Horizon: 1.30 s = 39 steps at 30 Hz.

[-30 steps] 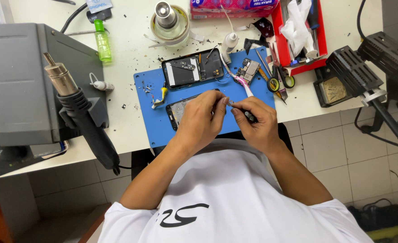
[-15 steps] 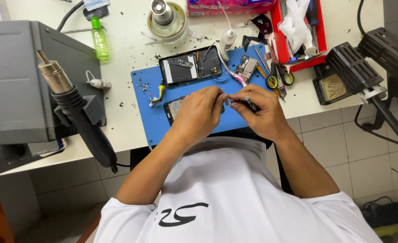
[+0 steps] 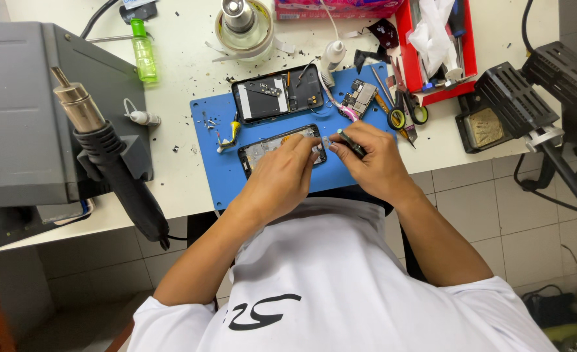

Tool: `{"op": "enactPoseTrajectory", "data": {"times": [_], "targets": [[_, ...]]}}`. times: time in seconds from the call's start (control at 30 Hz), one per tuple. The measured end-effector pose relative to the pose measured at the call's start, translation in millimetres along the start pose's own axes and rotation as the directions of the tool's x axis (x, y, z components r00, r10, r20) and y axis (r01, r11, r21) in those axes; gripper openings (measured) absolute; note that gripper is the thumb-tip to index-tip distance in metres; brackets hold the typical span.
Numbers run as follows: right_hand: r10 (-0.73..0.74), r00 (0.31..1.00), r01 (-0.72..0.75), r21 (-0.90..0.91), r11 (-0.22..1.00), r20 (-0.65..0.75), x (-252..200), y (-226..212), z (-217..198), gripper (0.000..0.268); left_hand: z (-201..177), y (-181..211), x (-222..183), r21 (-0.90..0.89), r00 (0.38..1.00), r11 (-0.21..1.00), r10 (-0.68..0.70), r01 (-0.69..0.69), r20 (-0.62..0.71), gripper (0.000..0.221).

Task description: The person disassembles a smartphone on a blue mat, using tweezers and a screwdriver to remove screws and separate internal components. They lift the motherboard and set it aside, then continue to manipulate small parts within the phone chassis.

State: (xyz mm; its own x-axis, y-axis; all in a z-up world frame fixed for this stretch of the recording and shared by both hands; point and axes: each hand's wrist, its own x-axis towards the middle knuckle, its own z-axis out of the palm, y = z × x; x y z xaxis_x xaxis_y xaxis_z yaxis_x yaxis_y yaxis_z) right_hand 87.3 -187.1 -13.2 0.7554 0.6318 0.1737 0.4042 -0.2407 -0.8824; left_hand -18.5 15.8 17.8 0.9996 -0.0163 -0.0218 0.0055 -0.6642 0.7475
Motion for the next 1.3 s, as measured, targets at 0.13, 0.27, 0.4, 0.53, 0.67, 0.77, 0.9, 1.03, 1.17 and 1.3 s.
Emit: {"op": "enactPoseTrajectory", "data": {"times": [0.13, 0.27, 0.4, 0.53, 0.67, 0.77, 0.9, 1.03, 1.17, 1.3], "targets": [[0.049, 0.998, -0.048, -0.027, 0.998, 0.036, 0.5, 11.9, 10.0, 0.008, 3.1, -7.3, -3.2, 0.144, 0.993, 0.989, 0.024, -0.040, 0.113, 0.028], [0.118, 0.992, -0.112, -0.124, 0.986, 0.043, -2.7, 23.2, 13.2, 0.008, 24.0, -25.7, -12.4, 0.260, 0.990, 0.962, 0.049, -0.082, 0.130, 0.031], [0.135, 0.989, -0.122, -0.183, 0.975, 0.062, -2.0, 25.1, 17.9, 0.008, 35.1, -38.2, -10.9, 0.317, 0.990, 0.942, 0.083, -0.114, 0.111, 0.033], [0.134, 0.988, -0.113, -0.231, 0.967, 0.076, -5.0, 23.0, 23.5, 0.009, 38.1, -33.9, -13.7, 0.393, 0.987, 0.909, 0.087, -0.135, 0.137, 0.042], [0.127, 0.990, -0.107, -0.255, 0.961, 0.066, -6.4, 27.0, 25.8, 0.008, 33.9, -27.6, -13.6, 0.421, 0.982, 0.896, 0.072, -0.140, 0.172, 0.051], [0.127, 0.990, -0.105, -0.271, 0.957, 0.066, -5.2, 24.3, 26.6, 0.007, 30.1, -24.4, -10.7, 0.425, 0.981, 0.896, 0.055, -0.131, 0.185, 0.053], [0.131, 0.989, -0.110, -0.274, 0.955, 0.061, -3.4, 20.3, 25.9, 0.006, 30.0, -24.2, -9.0, 0.426, 0.981, 0.894, 0.064, -0.137, 0.181, 0.053], [0.116, 0.990, -0.093, -0.251, 0.963, 0.076, -2.5, 19.7, 23.2, 0.007, 37.0, -30.4, -8.3, 0.391, 0.989, 0.915, 0.051, -0.102, 0.138, 0.044], [0.116, 0.990, -0.097, -0.219, 0.971, 0.075, -6.1, 27.3, 18.1, 0.006, 38.9, -31.8, -6.8, 0.264, 0.997, 0.962, 0.076, -0.068, -0.018, 0.038], [0.108, 0.991, -0.092, -0.196, 0.976, 0.073, -5.8, 14.4, 16.9, 0.007, 34.4, -24.2, -1.8, 0.199, 0.988, 0.976, 0.115, -0.093, -0.106, 0.035]]}}
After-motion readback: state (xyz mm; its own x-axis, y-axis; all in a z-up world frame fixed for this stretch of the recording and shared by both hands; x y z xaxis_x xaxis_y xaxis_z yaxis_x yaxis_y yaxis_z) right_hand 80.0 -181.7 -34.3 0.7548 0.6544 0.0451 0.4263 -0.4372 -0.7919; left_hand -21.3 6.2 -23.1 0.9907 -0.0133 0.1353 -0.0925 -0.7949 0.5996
